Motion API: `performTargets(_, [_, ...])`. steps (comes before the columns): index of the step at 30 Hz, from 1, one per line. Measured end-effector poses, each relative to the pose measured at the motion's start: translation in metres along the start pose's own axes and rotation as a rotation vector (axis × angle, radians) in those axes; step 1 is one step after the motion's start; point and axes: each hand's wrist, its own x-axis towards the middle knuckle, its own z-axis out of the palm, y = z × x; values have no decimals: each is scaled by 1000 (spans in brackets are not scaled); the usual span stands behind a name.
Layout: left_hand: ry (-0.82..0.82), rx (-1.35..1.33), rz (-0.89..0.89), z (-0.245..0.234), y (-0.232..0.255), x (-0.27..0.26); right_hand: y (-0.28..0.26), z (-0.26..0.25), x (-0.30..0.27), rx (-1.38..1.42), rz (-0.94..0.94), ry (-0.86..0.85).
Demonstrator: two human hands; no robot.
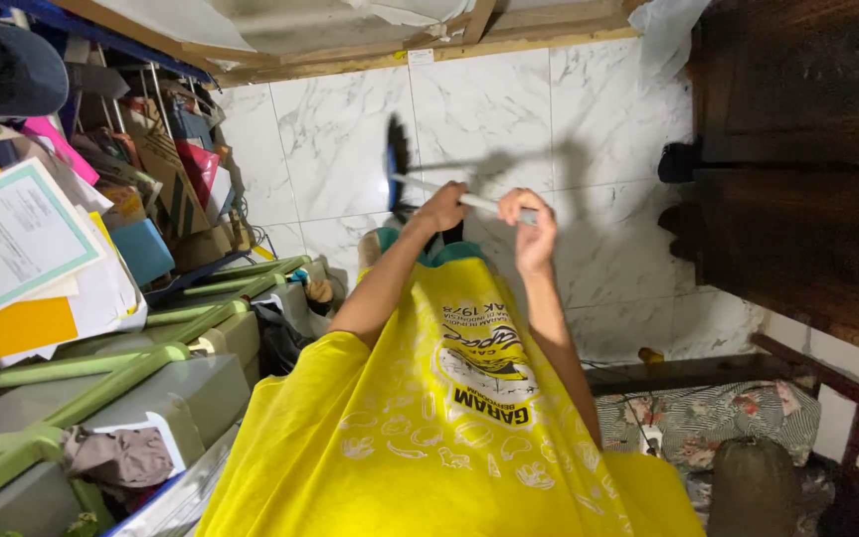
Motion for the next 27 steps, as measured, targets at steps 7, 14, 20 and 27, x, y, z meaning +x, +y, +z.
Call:
performTargets(7, [18,65,23,-46,14,-31,10,27,5,69,-97,98])
performTargets(14, [28,81,-197,-22,-29,-45,51,30,-17,203,2,183])
performTargets(20, [-136,97,-71,-29,62,-32,-1,5,-27,-16,-73,189])
performTargets(27, [-255,271,-89,-45,58,-43,7,-8,-35,-25,-172,263])
